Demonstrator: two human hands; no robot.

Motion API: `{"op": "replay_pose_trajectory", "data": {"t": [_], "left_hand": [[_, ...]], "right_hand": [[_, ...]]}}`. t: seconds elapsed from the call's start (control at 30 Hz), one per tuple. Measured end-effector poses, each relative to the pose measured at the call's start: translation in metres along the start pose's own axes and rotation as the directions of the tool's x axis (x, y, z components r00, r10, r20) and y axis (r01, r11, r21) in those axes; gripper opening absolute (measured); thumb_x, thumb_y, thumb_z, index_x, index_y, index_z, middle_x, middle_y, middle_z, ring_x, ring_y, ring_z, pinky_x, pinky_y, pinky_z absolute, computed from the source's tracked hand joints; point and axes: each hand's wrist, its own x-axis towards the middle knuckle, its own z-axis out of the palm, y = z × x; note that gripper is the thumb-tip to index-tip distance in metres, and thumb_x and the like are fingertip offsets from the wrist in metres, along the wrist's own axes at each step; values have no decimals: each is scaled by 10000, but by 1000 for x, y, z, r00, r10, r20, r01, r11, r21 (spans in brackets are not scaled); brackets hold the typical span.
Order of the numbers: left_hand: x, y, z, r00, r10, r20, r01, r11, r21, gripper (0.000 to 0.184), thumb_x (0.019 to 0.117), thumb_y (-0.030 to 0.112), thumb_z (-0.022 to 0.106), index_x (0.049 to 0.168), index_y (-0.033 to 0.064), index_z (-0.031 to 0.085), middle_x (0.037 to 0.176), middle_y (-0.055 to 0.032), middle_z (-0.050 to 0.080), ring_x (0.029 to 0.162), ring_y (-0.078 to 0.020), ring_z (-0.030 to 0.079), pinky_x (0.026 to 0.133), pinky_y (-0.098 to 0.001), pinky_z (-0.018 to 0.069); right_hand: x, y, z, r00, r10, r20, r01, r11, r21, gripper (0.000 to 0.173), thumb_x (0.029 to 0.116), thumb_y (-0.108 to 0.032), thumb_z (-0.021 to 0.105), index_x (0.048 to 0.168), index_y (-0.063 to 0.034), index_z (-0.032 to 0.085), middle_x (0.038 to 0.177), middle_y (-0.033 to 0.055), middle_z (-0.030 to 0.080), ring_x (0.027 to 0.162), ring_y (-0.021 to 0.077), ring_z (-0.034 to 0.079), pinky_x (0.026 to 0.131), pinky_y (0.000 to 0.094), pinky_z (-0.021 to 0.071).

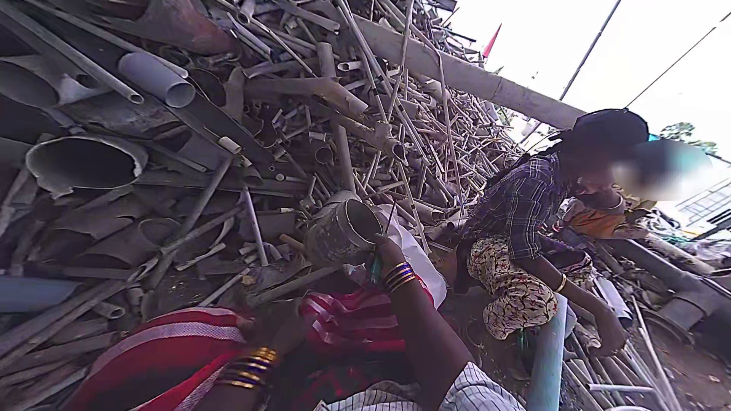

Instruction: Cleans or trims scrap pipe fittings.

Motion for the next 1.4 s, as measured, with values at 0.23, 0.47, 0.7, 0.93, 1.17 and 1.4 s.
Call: {"op": "replay_pose_trajectory", "data": {"t": [0.23,0.47,0.7,0.93,1.17,1.4], "left_hand": [[-2,7,-4,971,132,-201,-224,803,-553,561,1051,345,547,1490,3,477,1456,-240,542,1373,-365,512,1172,-527,361],[1,37,-25,949,168,-265,-314,546,-776,1079,932,510,676,1627,-8,33,1645,-264,246,1526,-309,294,1241,-417,269],[-4,56,-35,984,2,-179,-136,657,-742,1290,828,522,796,1624,39,-97,1671,-241,187,1524,-311,299,1229,-449,284],[3,52,-60,996,38,-74,-82,627,-775,1022,919,95,640,1624,44,-99,1650,-262,220,1510,-315,320,1208,-430,312],[22,52,-91,969,236,-78,-248,910,-331,816,928,-46,544,1644,180,227,1675,-198,232,1475,-360,394,1160,-511,383],[23,58,-72,942,258,-215,-317,893,-318,850,820,-91,687,1587,67,357,1598,-125,426,1415,-305,482,1162,-482,391]], "right_hand": [[12,17,-8,985,-171,-33,173,983,61,127,1047,-66,430,1133,21,466,585,62,514,372,102,474,333,223,397],[23,103,-9,949,-312,-33,311,950,-37,528,926,-11,558,1422,4,378,990,126,585,736,145,614,635,317,545],[20,124,-13,930,-367,29,368,924,-105,582,871,-84,588,1410,-10,380,1036,112,616,827,132,664,711,325,586],[20,108,-31,899,-392,194,410,910,-61,213,1054,-151,445,1238,-46,420,723,-39,580,545,16,581,532,190,535],[22,58,-89,886,-410,218,444,612,-654,810,757,-84,602,1481,71,274,1036,154,550,588,108,509,511,307,451],[1,80,-115,505,-657,560,829,188,-527,537,932,-195,523,1309,188,531,1002,205,677,764,92,646,697,252,551]]}}
